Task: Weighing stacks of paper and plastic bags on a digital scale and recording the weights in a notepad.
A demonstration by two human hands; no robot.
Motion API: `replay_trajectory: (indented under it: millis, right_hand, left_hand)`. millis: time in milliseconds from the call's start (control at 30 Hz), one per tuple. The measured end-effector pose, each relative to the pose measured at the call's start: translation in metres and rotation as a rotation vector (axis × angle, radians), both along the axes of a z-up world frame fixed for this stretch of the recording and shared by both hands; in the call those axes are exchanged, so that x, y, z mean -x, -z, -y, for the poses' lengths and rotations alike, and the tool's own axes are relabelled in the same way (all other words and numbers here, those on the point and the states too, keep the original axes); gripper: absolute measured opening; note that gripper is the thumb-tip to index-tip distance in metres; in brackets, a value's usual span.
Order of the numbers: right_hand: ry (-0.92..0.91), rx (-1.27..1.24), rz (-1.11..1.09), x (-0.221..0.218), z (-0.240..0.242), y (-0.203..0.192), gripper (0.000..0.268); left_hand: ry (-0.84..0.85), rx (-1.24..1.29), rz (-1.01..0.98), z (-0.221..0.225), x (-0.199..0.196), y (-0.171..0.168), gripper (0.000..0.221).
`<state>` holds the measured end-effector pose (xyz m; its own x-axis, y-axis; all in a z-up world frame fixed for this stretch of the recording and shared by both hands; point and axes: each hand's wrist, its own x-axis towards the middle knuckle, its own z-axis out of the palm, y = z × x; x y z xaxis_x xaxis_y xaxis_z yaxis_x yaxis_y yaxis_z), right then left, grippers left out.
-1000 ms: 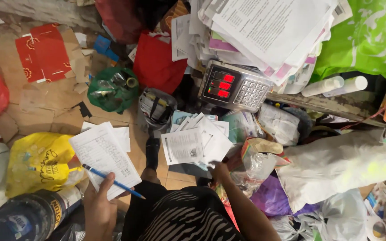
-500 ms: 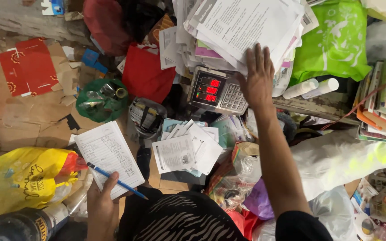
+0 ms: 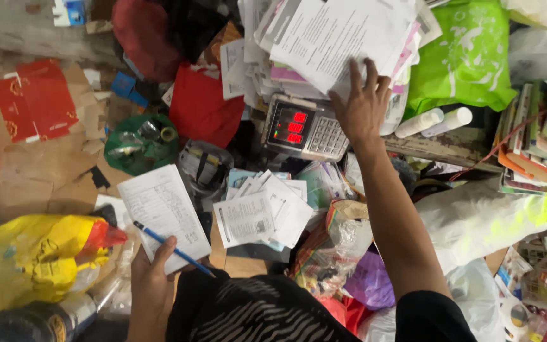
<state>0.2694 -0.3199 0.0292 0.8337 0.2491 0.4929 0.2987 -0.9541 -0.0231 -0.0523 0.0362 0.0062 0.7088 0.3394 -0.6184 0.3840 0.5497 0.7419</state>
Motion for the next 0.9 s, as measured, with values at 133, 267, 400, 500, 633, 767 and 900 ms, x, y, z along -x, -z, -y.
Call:
replay_trajectory:
  millis: [133,267,400,500,633,767,900]
  right_hand:
    - [0.038,0.113,-0.003,-0.018,0.002,-0.009,0.068]
    - [-0.035,0.134,0.035,-0.02,0.016,-0.02,0.047]
    - [-0.158,0.037,-0.021,-0.023,0.025,-0.027,0.029]
    - [-0.215,0.006,-0.089,-0.012,0.024,-0.029,0.025]
    - [-0.342,-0.084,-0.276,0.045,0.012,-0.021,0.03]
    - [-0.39,-0.038,-0.254,0.117,0.002,0.057,0.041]
    - [-0.316,-0.078,-0.324,0.179,0.002,0.144,0.052]
  left_hand:
    - [-0.016,0.032,0.024,0.0,-0.007,0.003,0.038]
    - [-0.002,0.016,-0.006,-0.007,-0.004,0.003,0.037]
    - [-0.029,0.031,0.034,-0.011,-0.008,-0.006,0.037]
    - [-0.042,0.04,0.057,-0.012,-0.008,-0.004,0.039]
    - [-0.029,0.019,0.103,-0.012,-0.005,-0.002,0.042]
    - [-0.027,0.016,0.076,-0.013,0.002,0.0,0.043]
    - [-0.04,0.027,0.062,-0.015,0.008,0.0,0.041]
